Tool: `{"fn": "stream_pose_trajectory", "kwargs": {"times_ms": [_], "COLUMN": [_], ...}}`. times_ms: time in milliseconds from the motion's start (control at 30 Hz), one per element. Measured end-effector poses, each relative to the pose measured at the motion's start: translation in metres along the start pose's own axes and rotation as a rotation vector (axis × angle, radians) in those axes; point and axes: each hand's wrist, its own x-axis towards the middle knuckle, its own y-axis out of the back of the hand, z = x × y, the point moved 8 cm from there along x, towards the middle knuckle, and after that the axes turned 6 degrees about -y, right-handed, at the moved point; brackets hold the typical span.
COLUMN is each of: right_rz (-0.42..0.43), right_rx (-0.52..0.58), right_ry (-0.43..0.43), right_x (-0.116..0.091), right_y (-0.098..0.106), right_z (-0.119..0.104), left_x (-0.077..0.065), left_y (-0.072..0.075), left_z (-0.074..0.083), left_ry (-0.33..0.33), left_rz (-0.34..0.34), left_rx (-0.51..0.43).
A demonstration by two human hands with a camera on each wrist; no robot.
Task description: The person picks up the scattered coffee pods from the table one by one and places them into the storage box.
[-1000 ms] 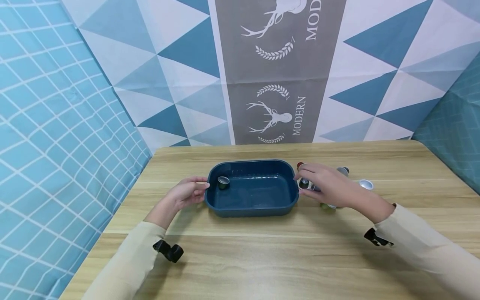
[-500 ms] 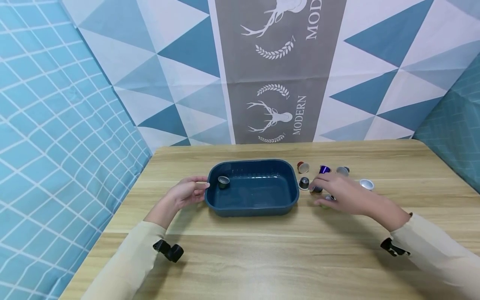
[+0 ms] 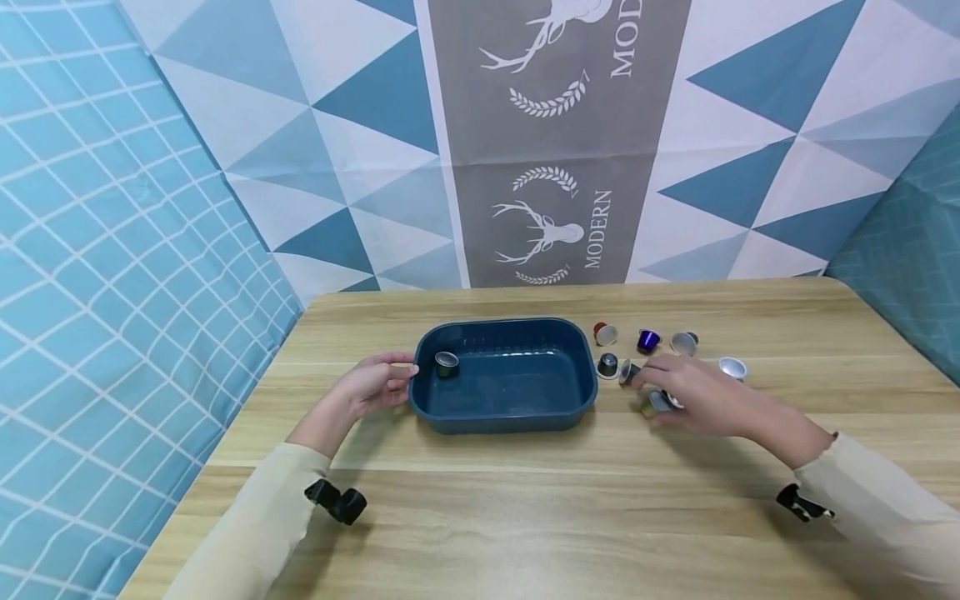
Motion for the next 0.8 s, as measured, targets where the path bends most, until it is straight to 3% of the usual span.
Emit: {"fn": "stream_pose_trajectory", "kwargs": {"times_ms": [333,800], "right_rz": [-0.083,-0.058], "right_rx": [-0.004,-0.019], "right_ry": [-0.048,-0.024], "right_x": [-0.0054,-0.0032], "right_y": [-0.0061,-0.0068], "right_z": [0.0073,0.0065], "left_x": [-0.0008,-0.001], "left_y": [-0.0027,-0.0025], "left_z": [0.0022,0.0015], "left_ry": [-0.011,-0.004], "left_rz": [-0.019,-0.003], "left_rx": [-0.009,0.016]}}
